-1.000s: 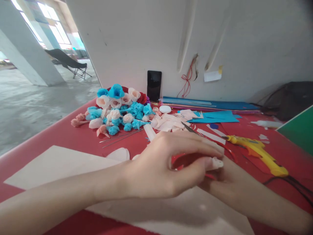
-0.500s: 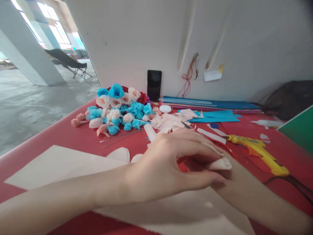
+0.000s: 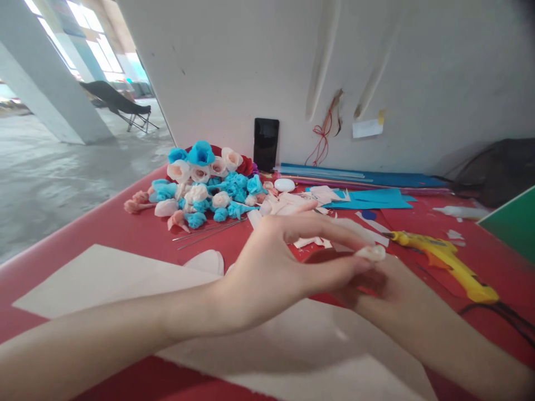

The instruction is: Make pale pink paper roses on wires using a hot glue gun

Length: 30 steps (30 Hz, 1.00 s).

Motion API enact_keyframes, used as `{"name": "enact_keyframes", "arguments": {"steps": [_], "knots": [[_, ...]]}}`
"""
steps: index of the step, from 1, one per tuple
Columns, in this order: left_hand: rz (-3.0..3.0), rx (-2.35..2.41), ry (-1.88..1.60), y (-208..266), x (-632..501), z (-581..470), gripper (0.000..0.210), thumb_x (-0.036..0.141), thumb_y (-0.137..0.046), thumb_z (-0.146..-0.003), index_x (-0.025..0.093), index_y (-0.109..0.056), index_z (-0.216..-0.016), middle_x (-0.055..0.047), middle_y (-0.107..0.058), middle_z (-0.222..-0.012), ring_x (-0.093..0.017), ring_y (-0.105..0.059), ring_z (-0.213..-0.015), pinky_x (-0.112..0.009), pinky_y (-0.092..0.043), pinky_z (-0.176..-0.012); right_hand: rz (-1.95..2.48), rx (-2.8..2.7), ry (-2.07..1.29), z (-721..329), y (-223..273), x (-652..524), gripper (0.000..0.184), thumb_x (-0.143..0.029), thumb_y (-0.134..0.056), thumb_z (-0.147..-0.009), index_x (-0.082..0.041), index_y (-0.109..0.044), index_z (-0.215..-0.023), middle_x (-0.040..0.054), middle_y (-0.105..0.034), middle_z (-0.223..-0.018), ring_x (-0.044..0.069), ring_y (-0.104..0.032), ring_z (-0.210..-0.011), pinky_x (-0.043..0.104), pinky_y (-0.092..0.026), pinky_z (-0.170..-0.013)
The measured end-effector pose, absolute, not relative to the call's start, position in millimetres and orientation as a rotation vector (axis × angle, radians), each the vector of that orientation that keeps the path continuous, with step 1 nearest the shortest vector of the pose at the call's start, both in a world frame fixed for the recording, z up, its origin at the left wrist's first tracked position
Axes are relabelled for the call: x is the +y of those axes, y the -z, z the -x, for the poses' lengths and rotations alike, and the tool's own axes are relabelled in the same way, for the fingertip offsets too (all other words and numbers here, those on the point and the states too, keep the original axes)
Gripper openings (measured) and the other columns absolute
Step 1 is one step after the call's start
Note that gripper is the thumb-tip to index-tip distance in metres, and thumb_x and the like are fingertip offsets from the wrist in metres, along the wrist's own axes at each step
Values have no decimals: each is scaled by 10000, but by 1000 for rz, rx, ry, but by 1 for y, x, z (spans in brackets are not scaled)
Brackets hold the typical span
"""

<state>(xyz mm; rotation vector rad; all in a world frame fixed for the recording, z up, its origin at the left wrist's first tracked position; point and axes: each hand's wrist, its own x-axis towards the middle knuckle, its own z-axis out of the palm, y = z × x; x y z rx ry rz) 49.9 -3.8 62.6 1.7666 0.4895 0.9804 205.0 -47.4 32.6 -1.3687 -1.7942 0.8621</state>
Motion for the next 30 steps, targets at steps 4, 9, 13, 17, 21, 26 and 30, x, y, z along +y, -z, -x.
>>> {"name": "enact_keyframes", "arguments": {"steps": [4, 9, 13, 17, 21, 26, 30], "knots": [[-1597, 556, -1037, -63, 3, -45, 34, 205, -668, -721, 191, -677, -751, 39, -691, -771, -98, -646, -719, -158, -535, -659, 1313, -1731, -891, -206, -41, -47, 216, -341, -485, -841, -213, -569, -689, -41, -510, -582, 84, -456, -503, 148, -372, -437], [-1552, 566, -963, -65, 6, -43, 84, 244, -638, -751, 182, -685, -782, 4, -681, -752, -131, -645, -686, -219, -539, -636, 1318, -1758, -784, -208, -46, -46, 301, -344, -422, -884, -192, -599, -694, -33, -465, -483, 83, -436, -441, 154, -367, -428], [-1580, 556, -970, -67, 8, -43, 124, 148, -566, -788, 168, -686, -806, -12, -689, -852, -159, -657, -813, -225, -542, -696, 1338, -1771, -783, -210, -44, -45, 327, -361, -408, -885, -184, -571, -664, -26, -451, -465, 92, -446, -446, 162, -359, -418], [-1619, 585, -1002, -69, 9, -44, 135, 96, -543, -775, 156, -664, -780, -4, -681, -778, -131, -661, -736, -195, -542, -651, 1325, -1764, -772, -209, -40, -45, 298, -361, -408, -901, -190, -589, -737, -36, -432, -494, 86, -429, -469, 171, -354, -464], [-1543, 603, -980, -68, 8, -45, 334, 84, -533, -767, 185, -522, -1085, 8, -668, -701, -116, -649, -669, -212, -543, -649, 1317, -1842, -664, -209, -41, -47, 256, -303, -425, -897, -192, -601, -747, -42, -449, -509, 76, -434, -468, 168, -343, -478], [-1499, 582, -887, -70, 6, -46, 479, 46, -502, -738, 191, -418, -1186, 11, -645, -694, -151, -653, -730, -270, -544, -692, 1353, -1859, -558, -208, -45, -47, 355, -307, -438, -865, -172, -488, -540, -29, -424, -475, 86, -402, -437, 182, -292, -412], [-1518, 591, -860, -73, 4, -45, 548, 26, -488, -715, 186, -404, -1232, 14, -624, -689, -169, -654, -761, -260, -541, -632, 1357, -1827, -604, -208, -44, -45, 362, -308, -446, -865, -169, -471, -531, -40, -392, -472, 75, -357, -431, 173, -277, -410]]}}
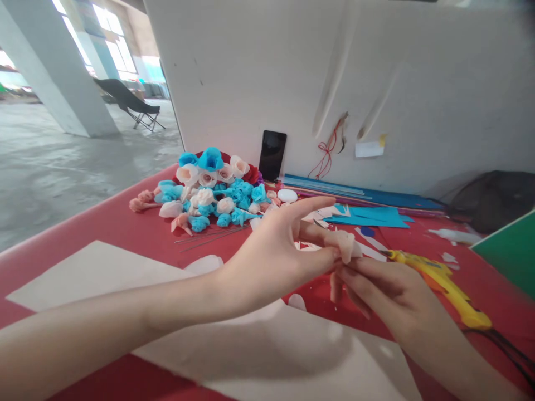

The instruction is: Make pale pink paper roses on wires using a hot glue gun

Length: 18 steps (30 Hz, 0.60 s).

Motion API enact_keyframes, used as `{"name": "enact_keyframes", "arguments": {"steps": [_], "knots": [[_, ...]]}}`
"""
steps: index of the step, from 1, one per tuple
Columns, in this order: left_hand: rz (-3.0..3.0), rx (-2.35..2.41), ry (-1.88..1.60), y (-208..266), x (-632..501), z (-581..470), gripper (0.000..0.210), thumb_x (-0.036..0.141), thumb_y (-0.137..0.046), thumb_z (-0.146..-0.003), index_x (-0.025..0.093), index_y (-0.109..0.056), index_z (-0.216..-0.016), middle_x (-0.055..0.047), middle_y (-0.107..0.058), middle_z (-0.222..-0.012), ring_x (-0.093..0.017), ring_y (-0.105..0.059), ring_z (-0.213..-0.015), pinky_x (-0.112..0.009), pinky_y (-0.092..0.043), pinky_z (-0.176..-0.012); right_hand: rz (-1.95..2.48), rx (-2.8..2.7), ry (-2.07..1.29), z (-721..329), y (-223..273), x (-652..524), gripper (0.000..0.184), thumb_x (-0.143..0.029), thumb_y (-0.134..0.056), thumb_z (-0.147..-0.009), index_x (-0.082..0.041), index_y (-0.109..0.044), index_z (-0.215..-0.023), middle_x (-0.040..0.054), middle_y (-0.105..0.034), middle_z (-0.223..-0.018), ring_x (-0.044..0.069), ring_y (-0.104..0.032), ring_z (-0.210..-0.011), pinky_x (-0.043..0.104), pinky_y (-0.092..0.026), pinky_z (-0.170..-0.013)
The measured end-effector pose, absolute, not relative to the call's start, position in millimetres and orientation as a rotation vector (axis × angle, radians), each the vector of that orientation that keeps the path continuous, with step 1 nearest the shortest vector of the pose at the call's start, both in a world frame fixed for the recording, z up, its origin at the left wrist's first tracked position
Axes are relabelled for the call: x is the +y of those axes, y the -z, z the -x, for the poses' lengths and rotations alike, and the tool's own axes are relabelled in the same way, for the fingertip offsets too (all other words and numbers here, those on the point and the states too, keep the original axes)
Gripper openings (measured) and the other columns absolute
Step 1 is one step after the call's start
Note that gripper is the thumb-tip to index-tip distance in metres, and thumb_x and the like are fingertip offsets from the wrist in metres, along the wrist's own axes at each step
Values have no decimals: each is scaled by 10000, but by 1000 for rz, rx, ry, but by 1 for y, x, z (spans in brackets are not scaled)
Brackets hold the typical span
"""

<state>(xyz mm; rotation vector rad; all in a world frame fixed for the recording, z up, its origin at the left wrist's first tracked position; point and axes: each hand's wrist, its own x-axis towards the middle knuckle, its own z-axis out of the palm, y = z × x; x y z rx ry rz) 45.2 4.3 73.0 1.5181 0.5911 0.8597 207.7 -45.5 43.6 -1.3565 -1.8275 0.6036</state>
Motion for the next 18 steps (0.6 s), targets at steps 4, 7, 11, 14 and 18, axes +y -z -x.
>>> {"name": "enact_keyframes", "arguments": {"steps": [4, 7, 11, 14, 18], "knots": [[-1606, 715, -798, -78, 4, -43, 598, 50, -531, -695, 152, -408, -1271, -7, -644, -715, -166, -646, -761, -236, -518, -607, 1329, -1843, -711, -209, -43, -46, 325, -282, -438, -869, -165, -541, -584, -36, -477, -537, 69, -428, -493, 150, -337, -476], [-1667, 745, -709, -82, 4, -41, 585, 79, -561, -699, 157, -430, -1263, -9, -663, -738, -156, -643, -761, -225, -514, -623, 1302, -1865, -789, -211, -44, -47, 330, -273, -428, -882, -159, -532, -590, -38, -468, -542, 62, -414, -495, 144, -324, -471], [-1683, 725, -663, -85, 4, -40, 509, 121, -574, -723, 198, -477, -1217, 5, -667, -735, -154, -654, -733, -210, -512, -572, 1278, -1900, -805, -213, -46, -48, 314, -261, -410, -888, -165, -552, -626, -26, -523, -580, 79, -471, -537, 159, -351, -498], [-1683, 708, -718, -83, 5, -40, 477, 145, -588, -731, 202, -500, -1196, 17, -673, -720, -137, -658, -729, -206, -516, -629, 1274, -1924, -805, -212, -47, -46, 296, -253, -398, -888, -172, -570, -661, -17, -576, -642, 92, -523, -591, 162, -382, -531], [-1678, 765, -711, -81, 7, -40, 574, 174, -594, -730, 173, -427, -1278, 12, -692, -731, -138, -659, -744, -241, -508, -724, 1319, -1855, -795, -210, -47, -45, 224, -299, -467, -860, -189, -610, -729, -34, -517, -560, 76, -456, -497, 151, -337, -443]]}}
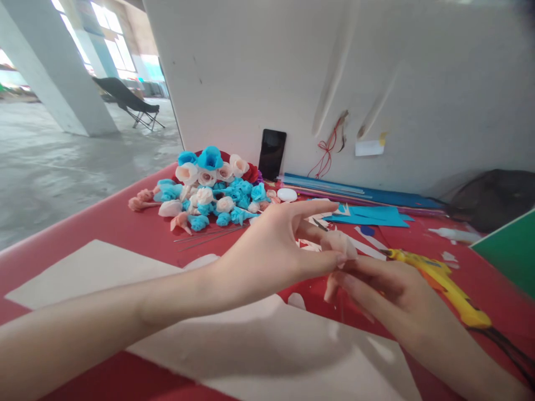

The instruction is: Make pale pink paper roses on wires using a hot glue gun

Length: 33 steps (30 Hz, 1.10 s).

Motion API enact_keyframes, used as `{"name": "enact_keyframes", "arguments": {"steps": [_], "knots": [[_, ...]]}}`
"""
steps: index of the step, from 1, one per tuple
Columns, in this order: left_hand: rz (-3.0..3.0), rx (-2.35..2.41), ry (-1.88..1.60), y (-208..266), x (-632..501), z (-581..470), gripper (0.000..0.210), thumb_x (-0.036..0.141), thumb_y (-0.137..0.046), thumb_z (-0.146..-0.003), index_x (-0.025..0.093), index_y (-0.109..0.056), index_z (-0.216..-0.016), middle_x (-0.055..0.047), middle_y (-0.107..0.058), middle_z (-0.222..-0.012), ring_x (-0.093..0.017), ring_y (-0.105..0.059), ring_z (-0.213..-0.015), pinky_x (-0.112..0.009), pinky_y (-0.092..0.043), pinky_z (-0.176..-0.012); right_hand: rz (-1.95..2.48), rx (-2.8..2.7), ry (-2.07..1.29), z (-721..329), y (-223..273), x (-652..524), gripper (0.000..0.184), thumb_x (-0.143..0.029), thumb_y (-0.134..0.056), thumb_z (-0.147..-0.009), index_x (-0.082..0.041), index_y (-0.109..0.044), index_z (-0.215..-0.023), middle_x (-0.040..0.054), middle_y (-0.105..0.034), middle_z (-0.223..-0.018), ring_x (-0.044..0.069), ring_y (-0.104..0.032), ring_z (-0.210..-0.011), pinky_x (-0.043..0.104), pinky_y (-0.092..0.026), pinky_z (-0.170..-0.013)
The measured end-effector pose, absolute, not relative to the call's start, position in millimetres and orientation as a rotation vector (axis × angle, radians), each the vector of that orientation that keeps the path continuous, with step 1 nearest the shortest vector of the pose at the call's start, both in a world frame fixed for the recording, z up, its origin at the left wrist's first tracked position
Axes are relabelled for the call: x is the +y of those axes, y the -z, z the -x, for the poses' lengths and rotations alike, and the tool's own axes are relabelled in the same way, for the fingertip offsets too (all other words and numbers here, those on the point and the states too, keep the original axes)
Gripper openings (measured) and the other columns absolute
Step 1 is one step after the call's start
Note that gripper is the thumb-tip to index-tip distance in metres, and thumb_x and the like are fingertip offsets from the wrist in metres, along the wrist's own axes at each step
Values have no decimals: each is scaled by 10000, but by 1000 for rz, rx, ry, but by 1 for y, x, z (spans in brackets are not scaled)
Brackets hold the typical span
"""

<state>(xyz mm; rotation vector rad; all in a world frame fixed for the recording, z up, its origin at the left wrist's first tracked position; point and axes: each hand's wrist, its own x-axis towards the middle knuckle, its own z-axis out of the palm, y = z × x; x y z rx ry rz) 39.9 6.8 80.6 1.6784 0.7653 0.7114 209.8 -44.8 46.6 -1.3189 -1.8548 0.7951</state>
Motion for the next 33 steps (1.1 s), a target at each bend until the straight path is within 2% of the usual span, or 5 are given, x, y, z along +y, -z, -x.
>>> {"name": "enact_keyframes", "arguments": {"steps": [15, 20, 22, 27, 33], "knots": [[-1734, 787, -687, -80, 10, -40, 657, 259, -636, -724, 218, -365, -1321, 3, -682, -961, -159, -570, -1038, -269, -405, -922, 1274, -1722, -919, -210, -45, -45, 333, -363, -467, -901, -200, -641, -668, -43, -533, -457, 43, -457, -402, 117, -412, -496], [-1872, 600, -734, -78, 8, -40, 169, 271, -560, -809, 156, -638, -906, 0, -654, -894, -132, -583, -932, -218, -415, -872, 1188, -1761, -719, -212, -47, -48, 233, -310, -491, -896, -255, -672, -760, -62, -541, -476, 50, -503, -417, 101, -439, -475], [-1912, 512, -738, -77, 7, -40, 219, 261, -498, -853, 129, -640, -751, 2, -639, -802, -110, -595, -862, -199, -417, -866, 1162, -1773, -683, -212, -48, -50, 239, -296, -486, -895, -263, -658, -732, -68, -547, -489, 54, -509, -412, 98, -438, -448], [-1956, 497, -862, -76, 4, -39, 188, 252, -552, -823, 129, -694, -825, -5, -653, -1024, -111, -529, -1084, -128, -366, -951, 1153, -1836, -654, -211, -51, -52, 274, -284, -448, -906, -266, -627, -698, -79, -560, -515, 52, -485, -385, 97, -418, -409], [-2019, 481, -889, -83, 4, -39, 102, 170, -623, -761, 109, -702, -739, -11, -671, -1015, -93, -583, -986, -111, -431, -856, 1119, -1868, -612, -208, -53, -49, 340, -296, -462, -896, -233, -571, -580, -78, -519, -472, 58, -468, -372, 104, -383, -372]]}}
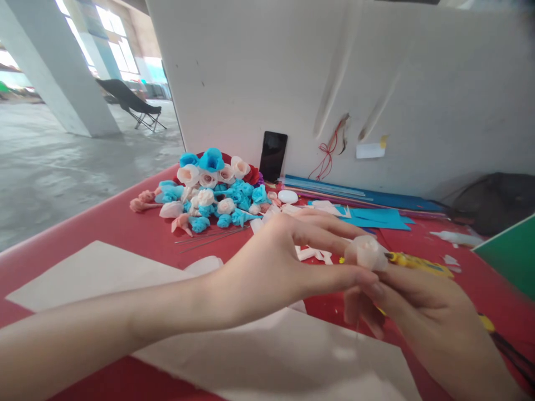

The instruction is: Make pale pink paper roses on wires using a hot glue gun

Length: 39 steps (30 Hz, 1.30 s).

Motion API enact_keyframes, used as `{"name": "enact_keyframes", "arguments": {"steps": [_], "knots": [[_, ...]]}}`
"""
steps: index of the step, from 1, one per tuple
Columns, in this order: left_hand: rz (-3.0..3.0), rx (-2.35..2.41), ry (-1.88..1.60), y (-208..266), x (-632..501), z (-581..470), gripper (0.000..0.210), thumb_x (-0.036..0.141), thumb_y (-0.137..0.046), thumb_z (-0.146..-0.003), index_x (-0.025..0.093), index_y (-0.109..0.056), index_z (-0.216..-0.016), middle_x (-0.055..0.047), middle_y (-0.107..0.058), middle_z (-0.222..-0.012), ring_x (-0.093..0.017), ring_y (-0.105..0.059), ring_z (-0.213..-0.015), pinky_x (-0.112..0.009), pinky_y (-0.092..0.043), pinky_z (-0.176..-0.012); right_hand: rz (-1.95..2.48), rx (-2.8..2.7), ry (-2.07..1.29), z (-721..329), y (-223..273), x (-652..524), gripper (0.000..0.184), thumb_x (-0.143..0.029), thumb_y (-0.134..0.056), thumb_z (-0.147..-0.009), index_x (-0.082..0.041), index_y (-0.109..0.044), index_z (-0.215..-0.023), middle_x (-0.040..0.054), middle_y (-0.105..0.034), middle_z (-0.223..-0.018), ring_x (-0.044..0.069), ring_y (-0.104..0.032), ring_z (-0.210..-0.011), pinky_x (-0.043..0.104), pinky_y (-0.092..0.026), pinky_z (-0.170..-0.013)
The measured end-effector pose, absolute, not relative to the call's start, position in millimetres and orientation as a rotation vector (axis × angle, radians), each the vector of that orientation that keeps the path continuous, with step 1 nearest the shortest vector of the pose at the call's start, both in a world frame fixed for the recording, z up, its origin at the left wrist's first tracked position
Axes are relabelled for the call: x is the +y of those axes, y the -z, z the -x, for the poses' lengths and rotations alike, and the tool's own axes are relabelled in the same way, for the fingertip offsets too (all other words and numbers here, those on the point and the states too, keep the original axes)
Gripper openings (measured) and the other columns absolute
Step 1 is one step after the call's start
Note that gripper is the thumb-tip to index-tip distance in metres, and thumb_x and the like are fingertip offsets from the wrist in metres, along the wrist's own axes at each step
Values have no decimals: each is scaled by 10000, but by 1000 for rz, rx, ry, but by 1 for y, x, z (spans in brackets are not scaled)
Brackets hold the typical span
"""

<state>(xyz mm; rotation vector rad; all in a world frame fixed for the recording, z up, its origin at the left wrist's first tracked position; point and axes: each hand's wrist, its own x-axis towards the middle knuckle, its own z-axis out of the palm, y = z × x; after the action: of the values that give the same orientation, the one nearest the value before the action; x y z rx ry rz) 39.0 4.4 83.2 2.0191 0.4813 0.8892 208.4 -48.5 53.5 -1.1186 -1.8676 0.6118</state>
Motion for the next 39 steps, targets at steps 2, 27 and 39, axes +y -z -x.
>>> {"name": "enact_keyframes", "arguments": {"steps": [2, 27, 39], "knots": [[-2013, 477, -874, -84, 5, -38, 115, 180, -615, -767, 109, -698, -731, -16, -665, -1022, -97, -585, -980, -118, -438, -851, 1130, -1860, -652, -208, -54, -49, 328, -290, -472, -892, -229, -583, -589, -70, -533, -487, 62, -476, -383, 107, -393, -384], [-1791, 545, -733, -87, 3, -39, 136, 166, -598, -768, 143, -690, -670, -5, -673, -902, -143, -595, -960, -182, -465, -817, 1234, -1756, -851, -213, -50, -53, 362, -381, -487, -882, -215, -643, -600, -27, -518, -436, 74, -476, -388, 140, -409, -443], [-1666, 335, -622, -84, 12, -33, 207, 92, -511, -812, 148, -710, -826, -37, -632, -1120, -186, -550, -1081, -234, -460, -880, 984, -1475, -1420, -213, -44, -53, 287, -396, -510, -878, -216, -672, -723, 11, -624, -561, 52, -498, -375, 111, -363, -384]]}}
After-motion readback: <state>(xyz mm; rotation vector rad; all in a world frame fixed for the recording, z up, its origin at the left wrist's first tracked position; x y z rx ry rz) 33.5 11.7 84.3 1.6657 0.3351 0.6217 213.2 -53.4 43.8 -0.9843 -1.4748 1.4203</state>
